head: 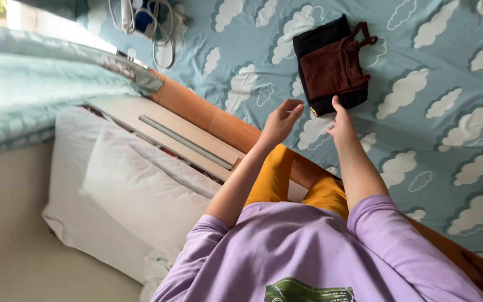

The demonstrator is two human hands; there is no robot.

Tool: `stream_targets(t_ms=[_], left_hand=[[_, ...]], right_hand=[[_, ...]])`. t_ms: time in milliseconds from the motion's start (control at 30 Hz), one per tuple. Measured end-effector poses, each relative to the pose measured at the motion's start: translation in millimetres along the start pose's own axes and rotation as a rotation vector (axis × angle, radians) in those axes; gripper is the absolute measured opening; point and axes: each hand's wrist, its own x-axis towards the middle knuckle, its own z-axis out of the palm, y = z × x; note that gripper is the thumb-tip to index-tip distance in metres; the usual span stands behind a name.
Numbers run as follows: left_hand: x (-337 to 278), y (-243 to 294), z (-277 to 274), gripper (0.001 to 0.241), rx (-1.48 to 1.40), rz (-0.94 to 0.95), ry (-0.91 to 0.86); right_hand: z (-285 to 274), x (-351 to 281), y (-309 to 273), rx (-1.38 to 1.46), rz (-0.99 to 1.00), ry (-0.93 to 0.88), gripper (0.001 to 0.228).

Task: Moving folded clothes and textiles from a bed into a cupboard.

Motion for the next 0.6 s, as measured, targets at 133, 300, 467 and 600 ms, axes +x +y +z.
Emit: stream_targets(t_ms=[133, 300, 467, 600], left_hand=[[19.0, 11.7, -4.7, 0.041, 0.116, 0.002, -0.132], [25.5, -10.3, -6.1, 0.044, 0.1, -0.043, -0.206], [12.8, -7.7, -5.4, 0.045, 0.026, -0.005, -0.264], [-2.5, 1.6, -2.4, 0.047, 0.022, 0.043, -0.209]], right_hand=[[23.6, 1.4, 3.0, 0.164, -0.064, 0.028, 0.101], [48.3, 12.0, -7.6, 0.413, -0.176, -0.001, 0.086], [35.6, -73.0, -33.6, 0.424, -0.305, -0.03, 0.071], [-9.8, -170.5, -33.6, 0.482, -0.465, -0.399, 0.056]])
